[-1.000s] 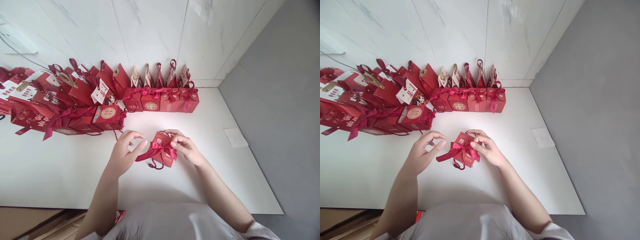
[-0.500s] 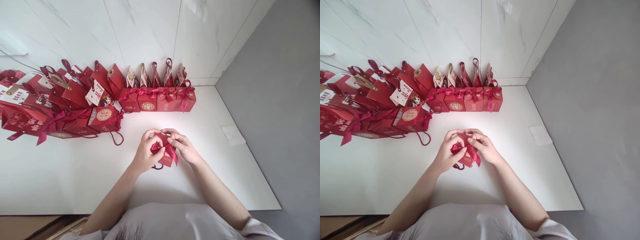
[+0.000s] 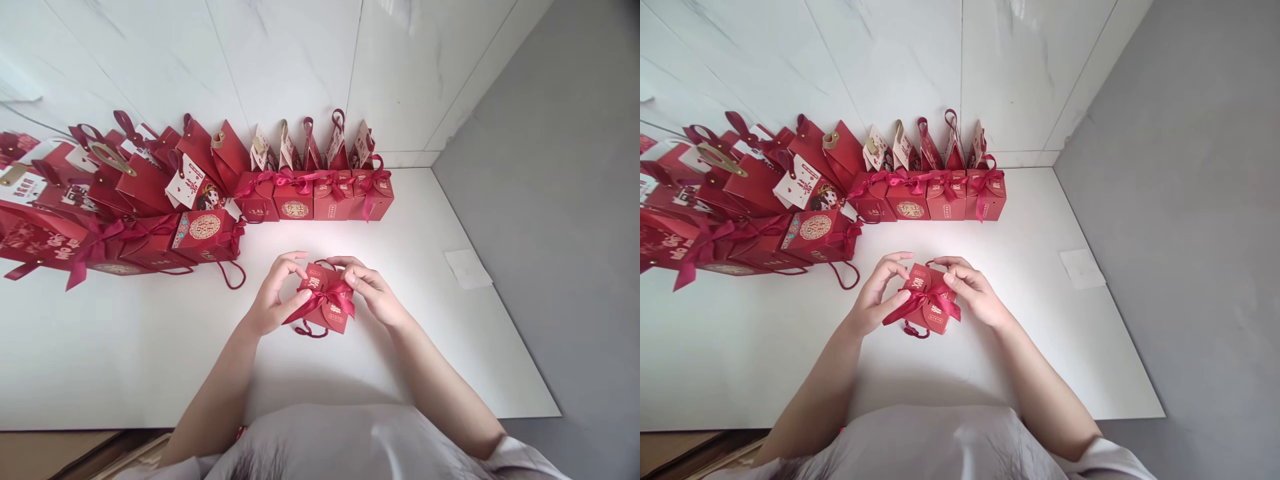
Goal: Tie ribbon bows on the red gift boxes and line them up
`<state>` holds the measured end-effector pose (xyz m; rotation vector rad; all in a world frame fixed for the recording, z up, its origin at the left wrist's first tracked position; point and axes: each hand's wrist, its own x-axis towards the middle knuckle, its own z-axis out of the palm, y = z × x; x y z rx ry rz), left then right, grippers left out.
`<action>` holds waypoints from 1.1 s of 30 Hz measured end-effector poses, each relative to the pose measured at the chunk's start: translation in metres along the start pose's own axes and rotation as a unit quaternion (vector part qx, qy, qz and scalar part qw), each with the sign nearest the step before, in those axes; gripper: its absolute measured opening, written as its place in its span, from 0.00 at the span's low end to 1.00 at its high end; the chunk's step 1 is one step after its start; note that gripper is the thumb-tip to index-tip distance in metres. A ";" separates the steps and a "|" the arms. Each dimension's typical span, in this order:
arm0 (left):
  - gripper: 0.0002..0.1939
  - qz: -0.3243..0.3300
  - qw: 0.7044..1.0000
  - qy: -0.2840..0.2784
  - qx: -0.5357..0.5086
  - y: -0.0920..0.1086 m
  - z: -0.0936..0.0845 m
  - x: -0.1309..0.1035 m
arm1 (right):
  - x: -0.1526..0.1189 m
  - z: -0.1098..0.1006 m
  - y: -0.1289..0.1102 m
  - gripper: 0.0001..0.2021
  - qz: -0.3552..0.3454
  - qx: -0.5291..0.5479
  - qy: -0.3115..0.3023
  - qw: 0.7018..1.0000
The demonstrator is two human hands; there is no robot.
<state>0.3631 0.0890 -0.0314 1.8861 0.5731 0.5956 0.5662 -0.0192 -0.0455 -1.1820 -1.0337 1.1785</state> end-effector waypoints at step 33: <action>0.12 0.044 0.997 0.055 0.016 -0.009 0.017 0.003 | -0.025 0.011 -0.022 0.06 -0.124 -0.335 0.054 0.932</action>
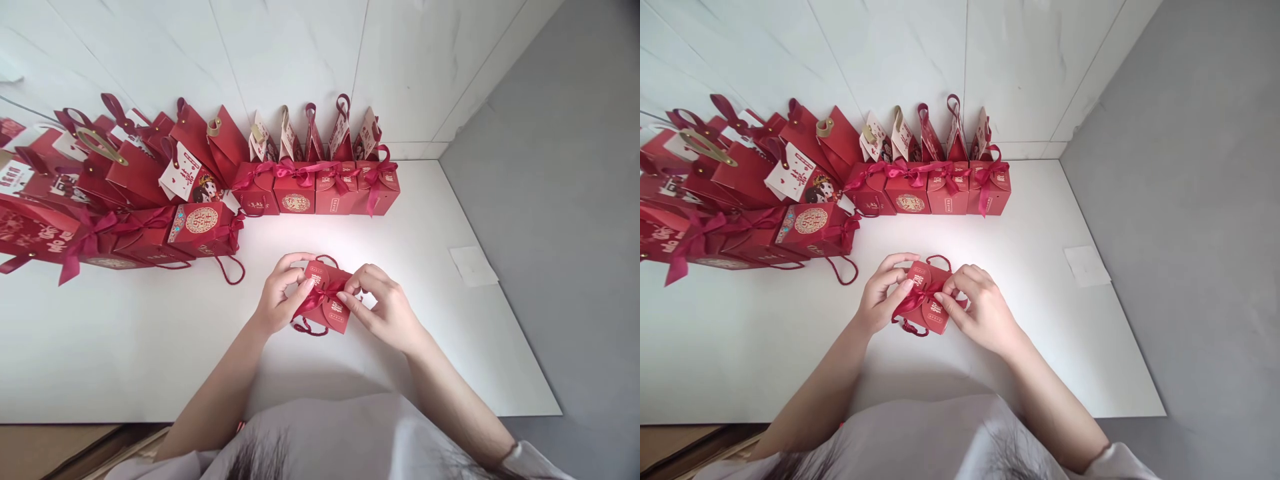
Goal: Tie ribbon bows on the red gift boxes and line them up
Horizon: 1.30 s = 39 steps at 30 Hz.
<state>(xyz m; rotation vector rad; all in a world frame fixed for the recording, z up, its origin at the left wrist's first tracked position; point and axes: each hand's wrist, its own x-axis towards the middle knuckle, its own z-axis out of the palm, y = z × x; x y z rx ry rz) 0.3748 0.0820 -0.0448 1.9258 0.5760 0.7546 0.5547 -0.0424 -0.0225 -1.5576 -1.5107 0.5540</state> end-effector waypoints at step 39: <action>0.15 0.010 1.000 -0.014 0.005 -0.001 0.003 0.002 | -0.003 0.023 -0.010 0.06 0.052 -0.046 0.102 0.992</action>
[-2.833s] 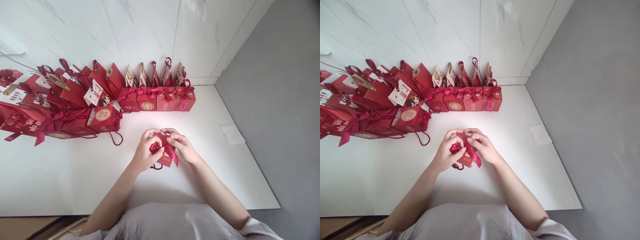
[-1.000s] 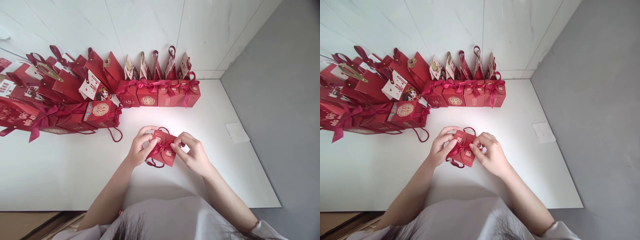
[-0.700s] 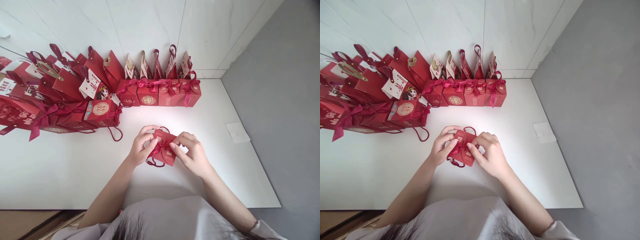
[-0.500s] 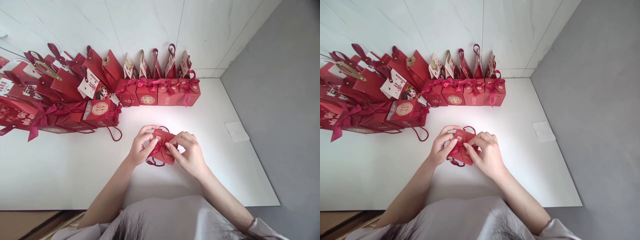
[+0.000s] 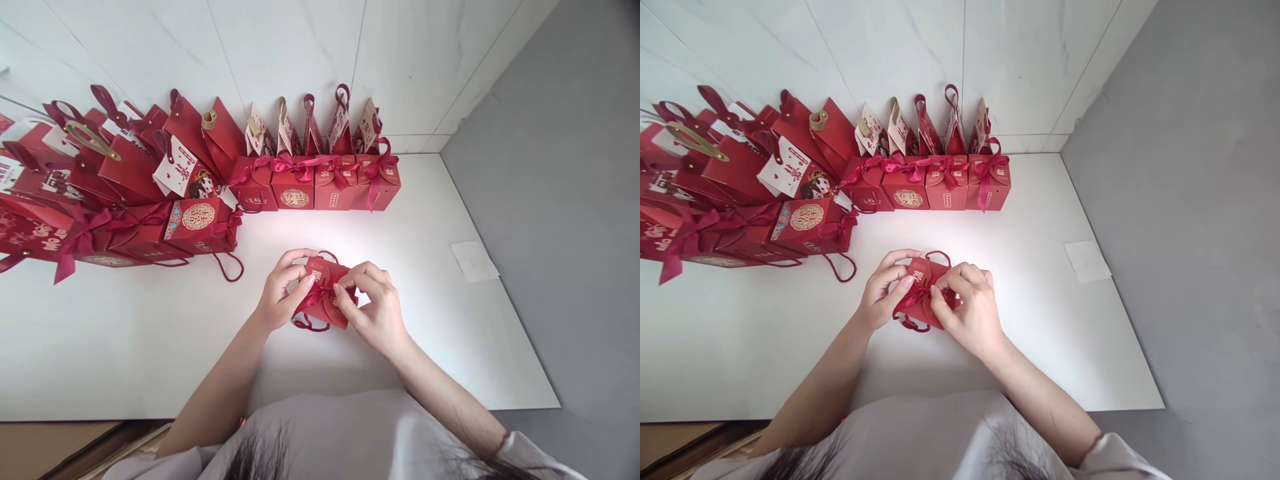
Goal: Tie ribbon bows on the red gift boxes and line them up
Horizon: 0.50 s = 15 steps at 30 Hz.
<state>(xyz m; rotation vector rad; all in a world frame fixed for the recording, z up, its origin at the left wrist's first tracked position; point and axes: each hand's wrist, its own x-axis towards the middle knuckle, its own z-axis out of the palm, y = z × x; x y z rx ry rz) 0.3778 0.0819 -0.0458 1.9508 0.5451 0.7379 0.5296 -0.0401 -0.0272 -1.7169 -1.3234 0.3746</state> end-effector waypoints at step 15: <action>0.14 0.017 1.000 -0.008 0.007 0.002 0.000 0.001 | 0.000 0.004 -0.006 0.05 -0.008 -0.043 0.028 0.999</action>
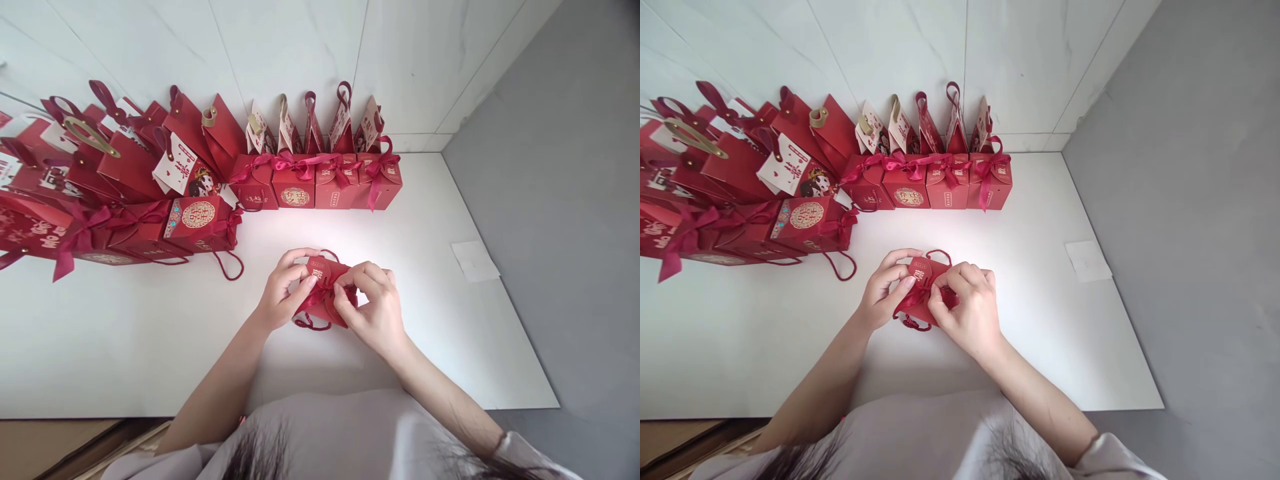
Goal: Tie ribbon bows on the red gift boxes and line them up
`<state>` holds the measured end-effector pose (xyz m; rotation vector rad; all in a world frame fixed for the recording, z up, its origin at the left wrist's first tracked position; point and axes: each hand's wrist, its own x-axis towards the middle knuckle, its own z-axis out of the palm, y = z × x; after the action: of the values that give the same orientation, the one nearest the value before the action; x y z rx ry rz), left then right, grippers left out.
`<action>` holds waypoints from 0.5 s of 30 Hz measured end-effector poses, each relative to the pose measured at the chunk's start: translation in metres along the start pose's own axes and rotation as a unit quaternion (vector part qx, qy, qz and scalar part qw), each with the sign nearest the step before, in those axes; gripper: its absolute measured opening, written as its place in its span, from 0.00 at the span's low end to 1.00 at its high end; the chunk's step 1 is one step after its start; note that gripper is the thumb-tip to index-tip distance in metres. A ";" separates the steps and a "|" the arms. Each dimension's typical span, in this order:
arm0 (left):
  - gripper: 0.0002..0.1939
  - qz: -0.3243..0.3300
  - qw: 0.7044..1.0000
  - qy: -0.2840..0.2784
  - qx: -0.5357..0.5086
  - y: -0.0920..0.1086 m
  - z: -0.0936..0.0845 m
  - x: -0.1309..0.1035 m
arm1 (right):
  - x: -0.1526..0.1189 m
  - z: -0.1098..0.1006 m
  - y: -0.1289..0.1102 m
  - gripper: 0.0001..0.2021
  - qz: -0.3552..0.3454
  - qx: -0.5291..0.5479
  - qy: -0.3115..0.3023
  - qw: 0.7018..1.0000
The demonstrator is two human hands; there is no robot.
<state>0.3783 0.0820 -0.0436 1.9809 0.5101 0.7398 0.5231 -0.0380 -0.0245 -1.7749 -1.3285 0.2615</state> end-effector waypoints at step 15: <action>0.14 -0.022 1.000 -0.009 -0.018 -0.003 -0.001 -0.001 | 0.005 -0.016 0.017 0.05 -0.143 -0.011 -0.050 0.988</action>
<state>0.3765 0.0830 -0.0461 1.9359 0.5254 0.6974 0.5463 -0.0426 -0.0259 -1.5800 -1.6439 0.1791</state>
